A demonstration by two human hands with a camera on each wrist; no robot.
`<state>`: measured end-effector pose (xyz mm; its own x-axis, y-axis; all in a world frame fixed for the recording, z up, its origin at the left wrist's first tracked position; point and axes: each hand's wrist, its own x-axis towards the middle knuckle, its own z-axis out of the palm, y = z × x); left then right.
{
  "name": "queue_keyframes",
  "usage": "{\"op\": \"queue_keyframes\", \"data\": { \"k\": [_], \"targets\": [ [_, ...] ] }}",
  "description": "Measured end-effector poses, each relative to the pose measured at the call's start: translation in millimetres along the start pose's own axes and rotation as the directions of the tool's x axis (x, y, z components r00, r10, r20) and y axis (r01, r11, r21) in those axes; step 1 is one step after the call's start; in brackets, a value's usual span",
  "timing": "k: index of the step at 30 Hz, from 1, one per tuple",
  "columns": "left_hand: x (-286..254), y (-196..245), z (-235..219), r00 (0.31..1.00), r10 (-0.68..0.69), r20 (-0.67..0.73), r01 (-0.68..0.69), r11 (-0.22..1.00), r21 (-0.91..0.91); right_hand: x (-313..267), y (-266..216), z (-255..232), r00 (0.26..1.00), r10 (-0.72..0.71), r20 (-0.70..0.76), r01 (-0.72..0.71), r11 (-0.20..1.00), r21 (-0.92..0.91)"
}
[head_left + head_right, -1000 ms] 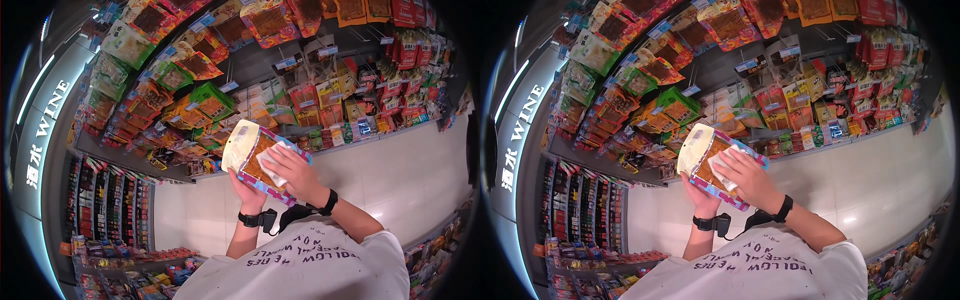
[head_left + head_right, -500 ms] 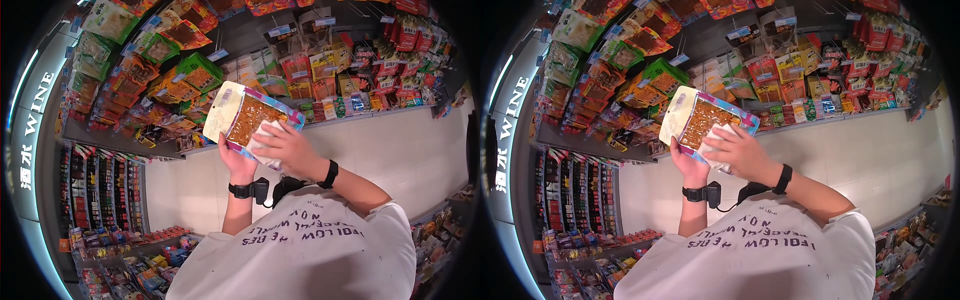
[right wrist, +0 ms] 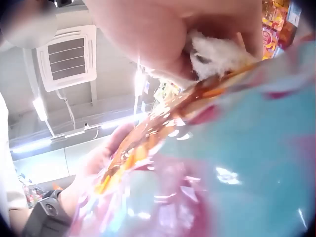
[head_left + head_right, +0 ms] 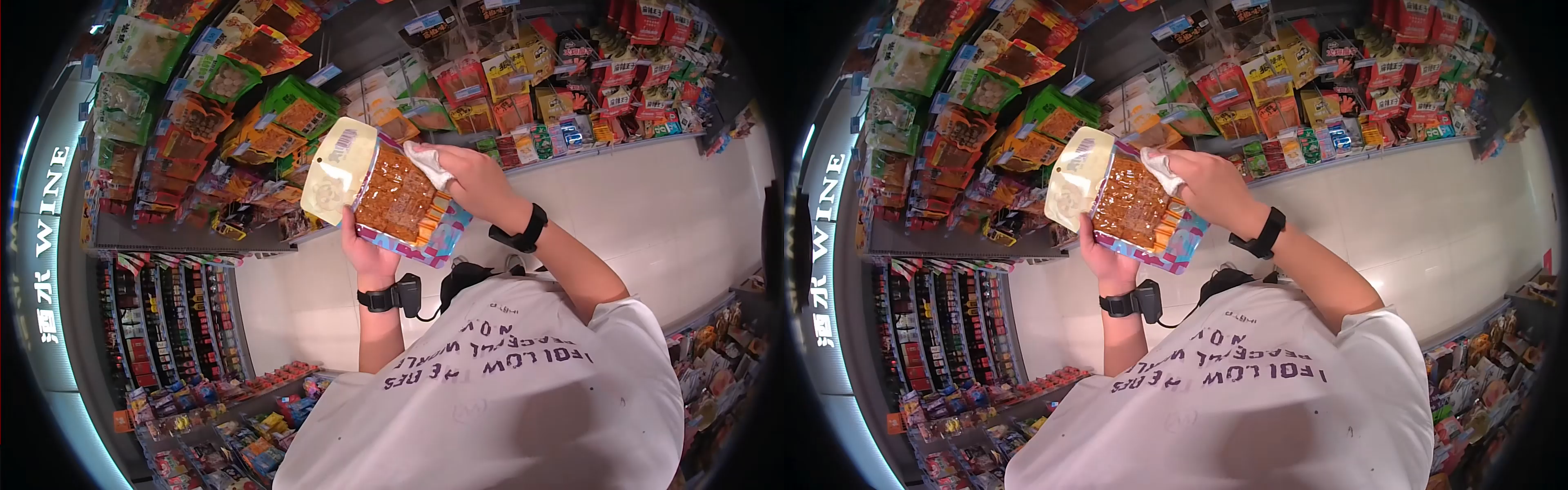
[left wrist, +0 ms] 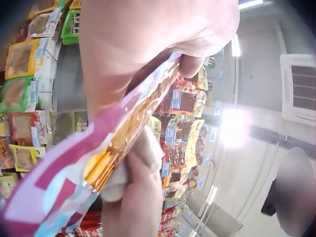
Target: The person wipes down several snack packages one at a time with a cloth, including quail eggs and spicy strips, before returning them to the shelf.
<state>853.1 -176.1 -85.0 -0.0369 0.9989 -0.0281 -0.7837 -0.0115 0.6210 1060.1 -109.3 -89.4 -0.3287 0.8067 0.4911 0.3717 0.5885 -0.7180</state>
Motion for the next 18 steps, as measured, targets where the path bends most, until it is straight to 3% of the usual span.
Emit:
{"op": "queue_keyframes", "data": {
  "k": [1, 3, 5, 6, 8, 9, 10, 11, 13, 14, 17, 18],
  "targets": [
    [0, 5, -1, 0.998, 0.009, 0.062, -0.004, 0.997, -0.080, -4, 1, -5, 0.990, 0.079, 0.118, -0.078, 0.997, -0.011],
    [1, 7, 1, 0.999, 0.029, 0.031, -0.028, 0.999, -0.034, -12, -1, -6, 0.979, 0.128, 0.158, -0.128, 0.992, -0.009],
    [1, 6, 4, 1.000, 0.000, -0.023, 0.000, 1.000, 0.011, -18, 3, 0, 1.000, -0.018, -0.006, 0.017, 0.999, -0.032],
    [1, 1, 6, 1.000, -0.025, -0.009, 0.025, 0.999, 0.028, -19, 1, 2, 1.000, -0.010, -0.006, 0.010, 1.000, -0.029],
    [1, -8, 7, 0.996, -0.071, 0.048, 0.072, 0.997, -0.013, -10, -12, 10, 0.986, -0.090, -0.142, 0.076, 0.992, -0.102],
    [1, -13, 7, 0.988, -0.106, 0.114, 0.112, 0.992, -0.053, -9, -19, 14, 0.985, -0.082, -0.149, 0.067, 0.992, -0.103],
    [0, -15, 14, 0.995, -0.097, 0.019, 0.097, 0.995, 0.014, -9, -27, 18, 0.976, -0.179, -0.122, 0.162, 0.977, -0.135],
    [1, -15, 11, 0.994, -0.106, 0.023, 0.106, 0.994, 0.018, -11, -34, 21, 0.957, -0.274, -0.091, 0.257, 0.952, -0.166],
    [3, -13, 2, 0.970, -0.147, 0.192, 0.169, 0.980, -0.104, -24, -45, 33, 0.949, -0.309, -0.065, 0.297, 0.944, -0.143],
    [0, -11, 4, 0.990, -0.136, 0.021, 0.136, 0.990, 0.027, -26, -46, 37, 0.936, -0.350, -0.036, 0.343, 0.932, -0.117],
    [-4, -13, 16, 0.994, -0.094, -0.054, 0.096, 0.995, 0.040, -10, -43, 30, 0.947, -0.310, -0.086, 0.299, 0.946, -0.124],
    [-5, -13, 11, 0.998, -0.056, 0.032, 0.056, 0.998, -0.016, 5, -35, 20, 0.965, -0.239, -0.106, 0.224, 0.966, -0.130]
  ]
}}
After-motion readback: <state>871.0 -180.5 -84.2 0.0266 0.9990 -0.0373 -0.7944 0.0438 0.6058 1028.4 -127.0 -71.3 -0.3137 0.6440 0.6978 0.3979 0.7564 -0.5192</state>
